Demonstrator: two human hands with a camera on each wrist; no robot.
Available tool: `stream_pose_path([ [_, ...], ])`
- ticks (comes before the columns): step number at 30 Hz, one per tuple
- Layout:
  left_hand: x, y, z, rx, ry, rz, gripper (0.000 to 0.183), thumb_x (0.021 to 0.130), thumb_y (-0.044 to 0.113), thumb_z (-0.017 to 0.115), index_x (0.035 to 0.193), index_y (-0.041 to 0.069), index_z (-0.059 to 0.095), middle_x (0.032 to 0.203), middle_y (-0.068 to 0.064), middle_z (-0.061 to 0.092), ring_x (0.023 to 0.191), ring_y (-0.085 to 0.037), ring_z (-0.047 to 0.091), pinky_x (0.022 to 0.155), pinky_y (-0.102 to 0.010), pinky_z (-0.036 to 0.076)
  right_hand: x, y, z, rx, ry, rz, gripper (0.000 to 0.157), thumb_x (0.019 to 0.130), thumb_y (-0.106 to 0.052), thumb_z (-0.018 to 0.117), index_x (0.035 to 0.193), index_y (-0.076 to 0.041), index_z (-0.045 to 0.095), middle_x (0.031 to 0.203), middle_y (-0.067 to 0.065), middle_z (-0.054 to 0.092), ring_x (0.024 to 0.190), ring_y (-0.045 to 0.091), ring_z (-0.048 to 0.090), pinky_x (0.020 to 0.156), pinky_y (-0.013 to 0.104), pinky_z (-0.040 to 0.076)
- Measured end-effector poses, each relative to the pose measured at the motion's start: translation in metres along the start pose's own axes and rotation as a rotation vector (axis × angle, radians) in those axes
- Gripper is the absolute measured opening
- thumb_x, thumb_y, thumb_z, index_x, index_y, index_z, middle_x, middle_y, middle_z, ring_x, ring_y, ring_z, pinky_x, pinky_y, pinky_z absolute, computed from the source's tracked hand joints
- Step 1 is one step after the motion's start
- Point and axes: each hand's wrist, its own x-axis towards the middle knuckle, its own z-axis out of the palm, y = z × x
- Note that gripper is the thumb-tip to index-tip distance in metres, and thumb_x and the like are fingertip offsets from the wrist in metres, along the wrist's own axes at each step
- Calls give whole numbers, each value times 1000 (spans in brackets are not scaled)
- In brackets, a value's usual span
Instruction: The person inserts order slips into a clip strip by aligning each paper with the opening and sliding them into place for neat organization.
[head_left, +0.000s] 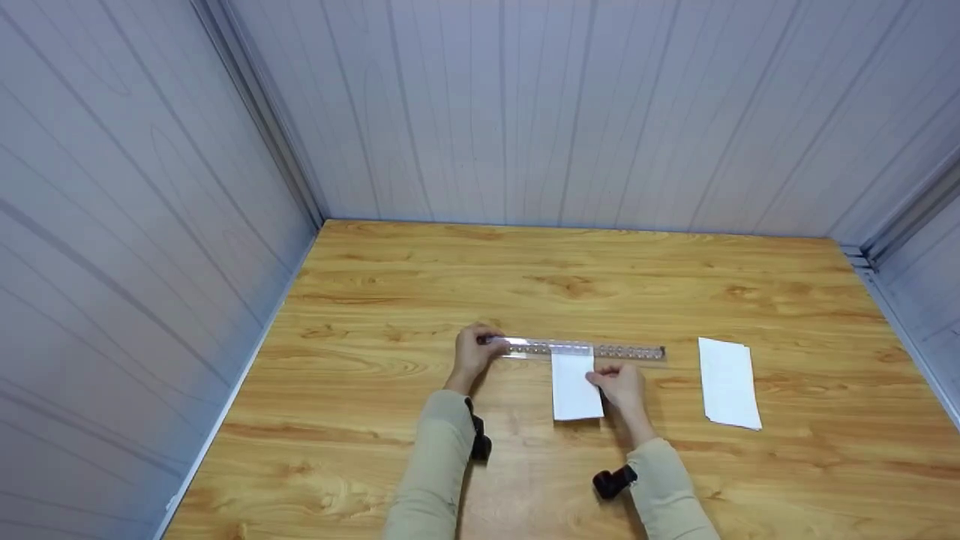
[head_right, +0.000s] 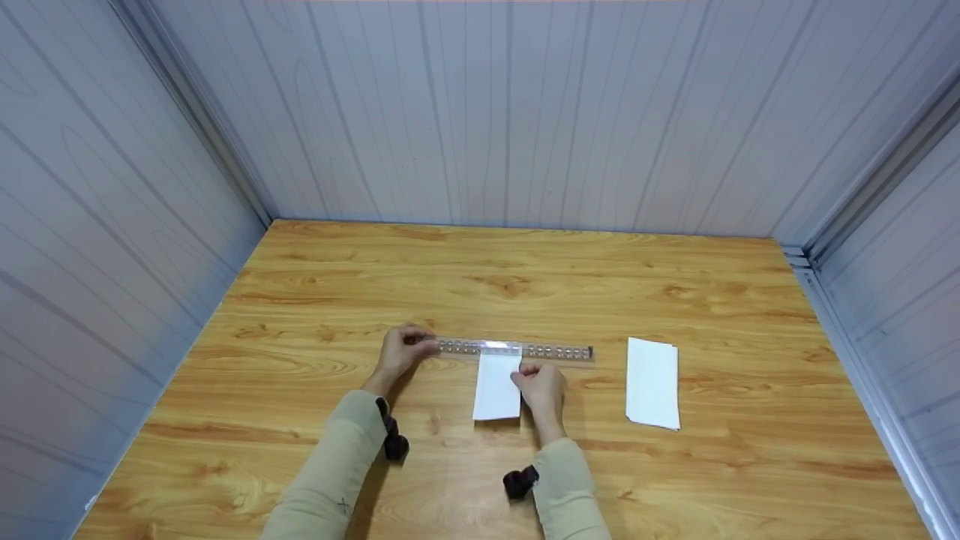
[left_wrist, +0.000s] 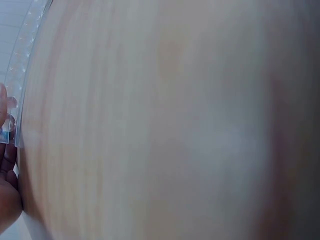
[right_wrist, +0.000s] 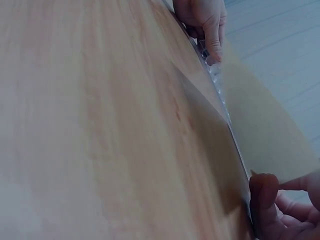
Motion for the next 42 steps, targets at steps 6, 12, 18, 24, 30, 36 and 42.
stream_pose_path([
  [6,5,-25,4,73,11,-5,15,66,-3,73,77,-10,66,75,-18,61,73,-29,56,66,-29,45,4,-1,0,-38,-1,23,18,74,-10,68,79,7,65,69,7,61,62,16,53,54,24,42],
  [12,5,-27,4,88,17,12,14,66,-3,73,77,-10,66,74,-18,61,72,-29,56,66,-28,45,7,-3,-2,-64,6,-3,21,78,-12,64,81,8,66,65,7,61,56,11,49,49,22,39],
  [18,6,-26,4,95,8,-6,15,66,-2,74,78,-8,67,76,-17,61,74,-27,56,69,-28,45,11,-3,-1,-76,13,-38,21,79,-11,61,81,9,67,69,13,64,58,15,52,51,24,42],
  [24,5,-25,4,101,-1,-22,17,65,0,75,78,-8,67,76,-16,62,73,-27,57,65,-26,45,13,-4,-1,-94,36,-46,20,78,-11,61,79,8,67,74,16,65,71,28,58,60,31,45],
  [30,5,-25,4,93,10,-24,18,64,-1,75,78,-8,67,74,-16,62,72,-27,56,64,-24,44,15,-5,-1,-99,25,-36,21,77,-10,61,80,9,67,76,18,65,76,32,58,63,35,46],
  [36,6,-25,4,77,14,-31,18,63,-1,76,77,-8,67,73,-16,62,71,-24,55,63,-22,44,17,-6,2,-94,13,-25,22,77,-10,62,81,11,66,77,20,65,77,34,58,65,36,47],
  [42,6,-26,4,97,17,-15,17,64,-1,75,77,-8,67,74,-15,62,71,-24,56,64,-24,44,24,-1,6,-100,-5,32,24,77,-15,65,83,9,67,79,20,65,78,33,58,66,38,47],
])
